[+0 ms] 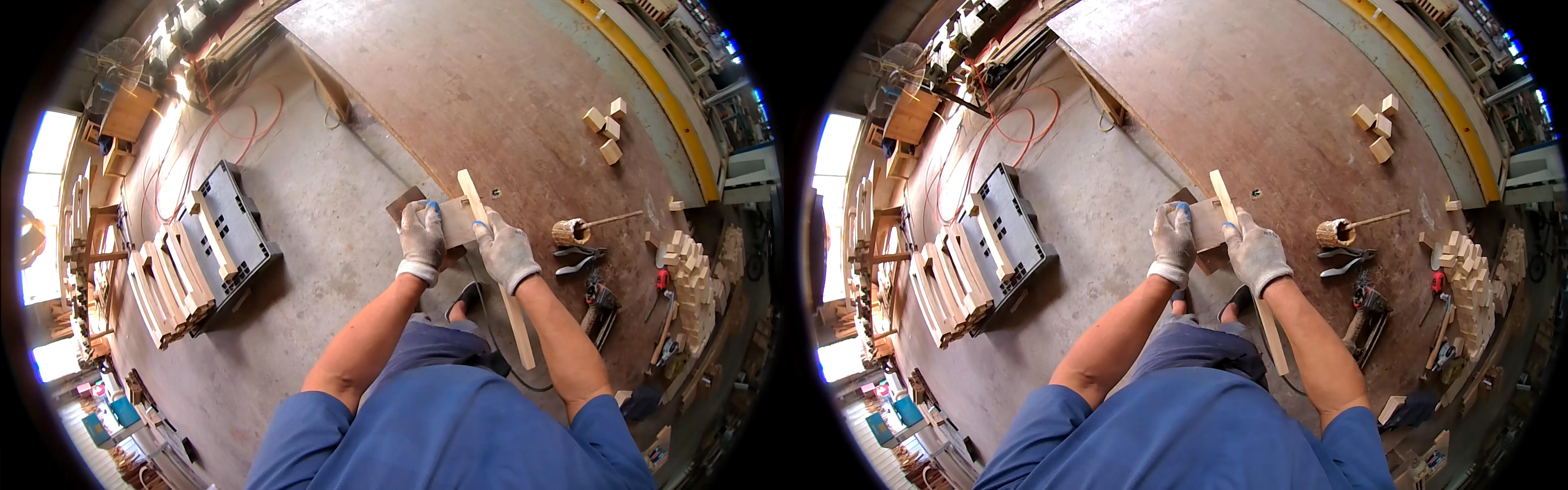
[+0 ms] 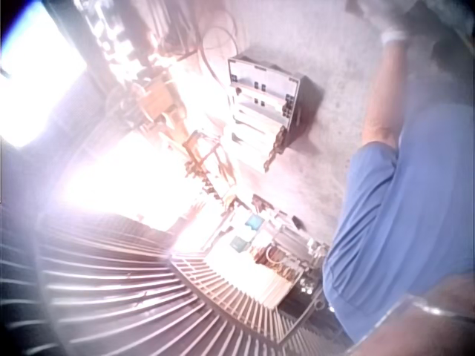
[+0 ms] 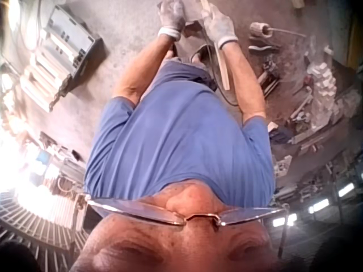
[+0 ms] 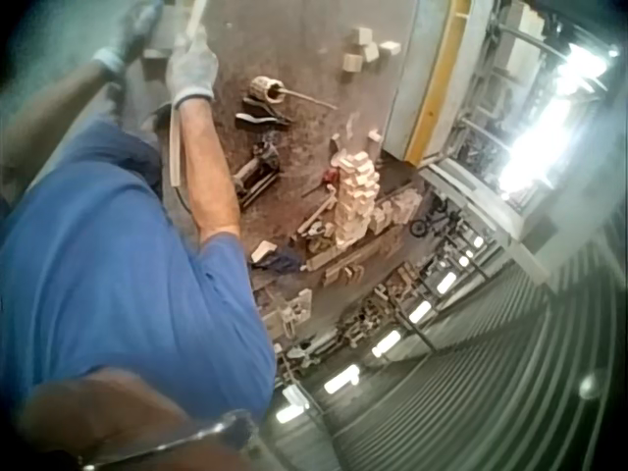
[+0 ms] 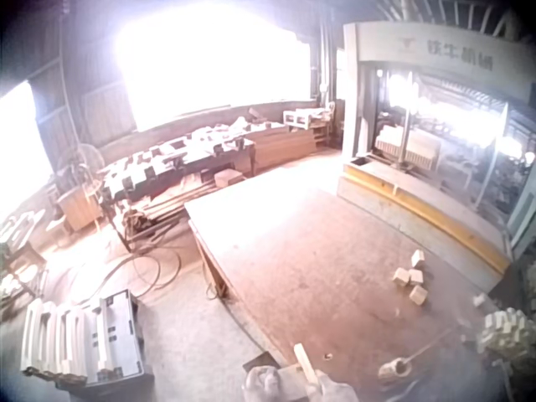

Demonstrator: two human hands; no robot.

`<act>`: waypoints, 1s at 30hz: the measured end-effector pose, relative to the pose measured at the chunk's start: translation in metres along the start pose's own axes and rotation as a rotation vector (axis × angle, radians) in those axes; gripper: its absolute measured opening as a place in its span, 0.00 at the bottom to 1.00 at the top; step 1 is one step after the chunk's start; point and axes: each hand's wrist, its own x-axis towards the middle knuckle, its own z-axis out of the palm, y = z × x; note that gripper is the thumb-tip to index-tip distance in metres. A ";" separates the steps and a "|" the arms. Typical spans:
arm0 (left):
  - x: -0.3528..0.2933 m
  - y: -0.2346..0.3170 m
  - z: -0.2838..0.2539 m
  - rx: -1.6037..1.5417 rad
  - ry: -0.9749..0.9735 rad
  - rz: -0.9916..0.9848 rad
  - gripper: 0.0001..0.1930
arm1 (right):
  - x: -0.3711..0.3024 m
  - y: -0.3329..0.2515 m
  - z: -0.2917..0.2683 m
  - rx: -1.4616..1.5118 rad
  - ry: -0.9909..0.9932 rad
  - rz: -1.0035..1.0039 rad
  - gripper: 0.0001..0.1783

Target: The person assembles wooden components by applying glue to small blocks and attaching them to a larger piece. They use a brush to spread glue and a power drill to fasten the parts together, repeating the process for multiple pieces.

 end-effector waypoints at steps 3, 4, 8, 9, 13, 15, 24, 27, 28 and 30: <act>0.000 0.002 0.001 0.003 0.021 0.007 0.12 | -0.001 -0.002 0.002 -0.029 -0.011 0.022 0.29; 0.000 0.002 0.003 0.004 0.032 0.005 0.12 | -0.004 0.000 0.003 -0.033 -0.007 0.017 0.29; 0.000 -0.006 0.007 0.006 0.052 0.001 0.12 | -0.039 0.015 0.013 -0.039 -0.003 0.018 0.28; 0.002 -0.006 0.008 0.030 0.050 0.003 0.12 | -0.053 0.019 0.013 -0.041 0.005 0.026 0.28; 0.004 -0.010 0.005 0.046 0.002 -0.014 0.14 | -0.102 0.060 0.014 -0.109 -0.062 0.114 0.26; 0.007 -0.006 0.005 0.035 0.000 -0.032 0.16 | -0.128 0.074 -0.002 -0.010 0.023 0.181 0.26; 0.025 -0.014 -0.016 0.113 -0.242 0.138 0.20 | -0.225 0.206 -0.046 0.815 0.377 0.782 0.15; 0.043 -0.002 -0.032 0.139 -0.519 0.209 0.20 | -0.261 0.273 -0.049 0.616 0.421 0.820 0.09; 0.046 0.004 -0.031 0.140 -0.599 0.199 0.20 | -0.273 0.297 -0.048 0.560 0.442 0.840 0.08; 0.050 0.022 -0.031 0.146 -0.754 0.176 0.21 | -0.288 0.329 -0.056 0.361 0.433 0.947 0.13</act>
